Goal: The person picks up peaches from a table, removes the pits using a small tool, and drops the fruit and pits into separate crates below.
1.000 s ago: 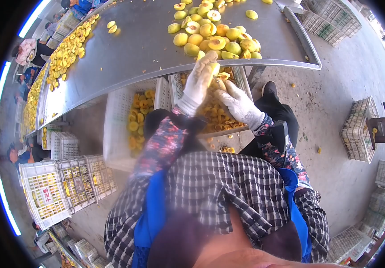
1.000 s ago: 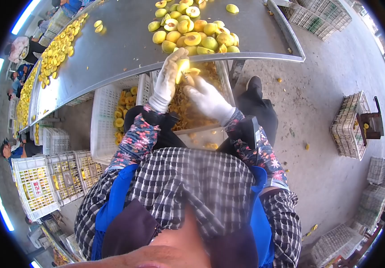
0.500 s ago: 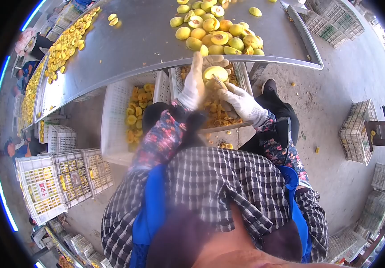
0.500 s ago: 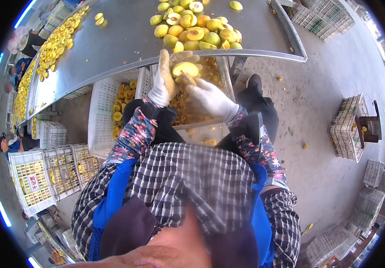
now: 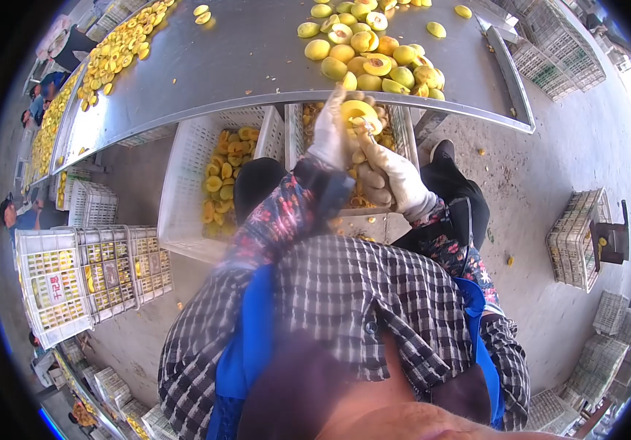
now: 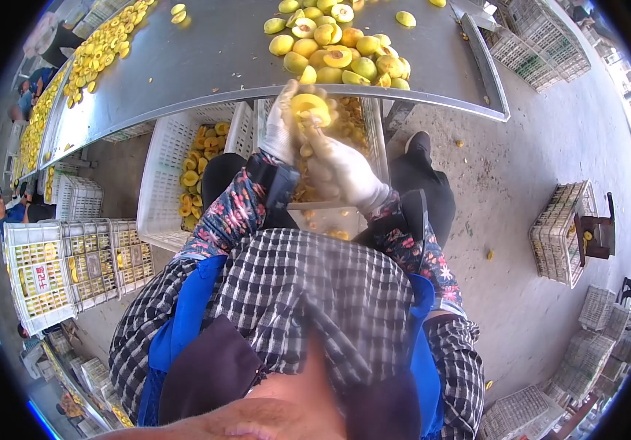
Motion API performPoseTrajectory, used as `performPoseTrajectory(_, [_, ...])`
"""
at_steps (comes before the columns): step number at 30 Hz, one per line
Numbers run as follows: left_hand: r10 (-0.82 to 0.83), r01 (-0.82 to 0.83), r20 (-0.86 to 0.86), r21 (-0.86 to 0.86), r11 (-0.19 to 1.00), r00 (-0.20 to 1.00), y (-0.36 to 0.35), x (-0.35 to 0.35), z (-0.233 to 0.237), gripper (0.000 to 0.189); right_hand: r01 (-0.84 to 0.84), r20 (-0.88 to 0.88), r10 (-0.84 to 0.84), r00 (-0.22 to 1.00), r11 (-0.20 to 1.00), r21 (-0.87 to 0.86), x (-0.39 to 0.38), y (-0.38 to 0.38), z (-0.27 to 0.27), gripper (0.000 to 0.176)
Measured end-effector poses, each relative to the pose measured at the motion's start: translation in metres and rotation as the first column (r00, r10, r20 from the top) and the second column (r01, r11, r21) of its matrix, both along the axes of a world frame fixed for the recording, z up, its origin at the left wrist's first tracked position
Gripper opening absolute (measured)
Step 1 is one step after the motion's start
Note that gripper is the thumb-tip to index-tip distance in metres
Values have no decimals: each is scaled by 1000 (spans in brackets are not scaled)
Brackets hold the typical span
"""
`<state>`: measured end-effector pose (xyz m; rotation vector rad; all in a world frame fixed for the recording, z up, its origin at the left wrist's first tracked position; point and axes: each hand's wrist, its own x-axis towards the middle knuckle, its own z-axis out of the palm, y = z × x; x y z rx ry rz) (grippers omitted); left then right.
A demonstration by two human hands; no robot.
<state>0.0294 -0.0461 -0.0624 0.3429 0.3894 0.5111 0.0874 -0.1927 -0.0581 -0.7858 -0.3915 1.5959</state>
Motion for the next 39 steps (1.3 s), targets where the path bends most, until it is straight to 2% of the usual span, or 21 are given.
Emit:
performPoseTrajectory(1, [26, -19, 82, -77, 997, 996, 14, -3, -21, 37, 42, 102, -43, 994, 999, 9, -2, -2, 0, 32])
performPoseTrajectory(2, [129, -129, -15, 21, 991, 992, 21, -13, -16, 35, 54, 116, -50, 992, 998, -36, -1, -4, 6, 29])
performPoseTrajectory(3, [239, -225, -100, 132, 965, 966, 31, -25, -10, 32, 64, 425, -52, 904, 998, -14, 7, -5, -6, 30])
performPoseTrajectory(5, [512, -359, -122, 576, 734, 850, 70, -57, -23, 36, 62, 885, -62, 461, 997, 38, 21, -8, -29, 32])
performPoseTrajectory(6, [638, -348, -177, 714, 607, 750, 93, -76, -23, 35, 72, 989, -53, 141, 997, 43, 23, -9, -26, 33])
performPoseTrajectory(7, [754, -300, -198, 832, 467, 626, 117, -97, -22, 35, 78, 995, -46, 84, 996, 39, 21, -11, -26, 33])
performPoseTrajectory(9, [833, 63, -274, 958, 279, 480, 158, -131, -30, 33, 93, 999, -27, -34, 995, 30, 22, -16, -28, 32])
performPoseTrajectory(11, [930, 467, -204, 884, 40, 307, 171, -133, -24, 31, 31, 992, -114, -48, 993, 116, 21, -14, -33, 32])
performPoseTrajectory(14, [679, 427, -406, 892, 149, 612, 128, -80, 23, 31, 32, 990, -133, -53, 990, 135, 21, -7, -36, 30])
performPoseTrajectory(15, [606, 419, -317, 907, -30, 730, 127, -61, 14, 33, 32, 989, -142, -50, 989, 143, 21, -5, -35, 30])
performPoseTrajectory(16, [629, 544, -295, 802, -246, 719, 113, -40, 29, 38, 34, 987, -151, -52, 988, 153, 20, -5, -33, 29])
performPoseTrajectory(17, [573, 475, -99, 683, -555, 813, 117, -17, 19, 40, 38, 985, -163, -62, 986, 165, 21, -5, -29, 28])
performPoseTrajectory(19, [350, 429, -249, 573, -699, 903, 122, 15, 8, 44, 31, 962, -227, -149, 972, 234, 21, -4, -36, 31])
performPoseTrajectory(22, [394, 673, -599, 357, -647, 697, 124, 40, 29, 41, 20, 947, -275, -166, 959, 282, 24, -6, -41, 30])
performPoseTrajectory(25, [382, 655, -644, 253, -712, 663, 128, 39, 49, 37, 32, 949, -263, -174, 962, 272, 28, -6, -47, 30])
performPoseTrajectory(27, [385, 659, -608, 324, -679, 695, 137, 29, 42, 34, 113, 985, -120, -123, 984, 135, 23, -5, -29, 32])
performPoseTrajectory(29, [401, 722, -607, 504, -473, 686, 148, 18, 27, 36, 167, 985, -166, -50, 971, 172, 21, -4, -20, 33])
performPoseTrajectory(31, [320, 662, -619, 749, -38, 718, 153, 14, 4, 38, 233, 992, -123, 5, 965, 119, 19, -1, -13, 33])
performPoseTrajectory(32, [30, 448, -496, 806, 387, 868, 135, 4, 12, 37, 247, 984, -175, 25, 955, 163, 18, 0, -10, 34])
performPoseTrajectory(33, [-144, 242, -209, 591, 769, 967, 113, -8, 20, 36, 260, 974, -224, 41, 943, 206, 17, 2, -9, 34])
performPoseTrajectory(39, [-208, 178, 63, 322, 930, 976, 41, -25, 11, 39, 257, 939, -342, -32, 905, 339, 11, 11, 5, 33])
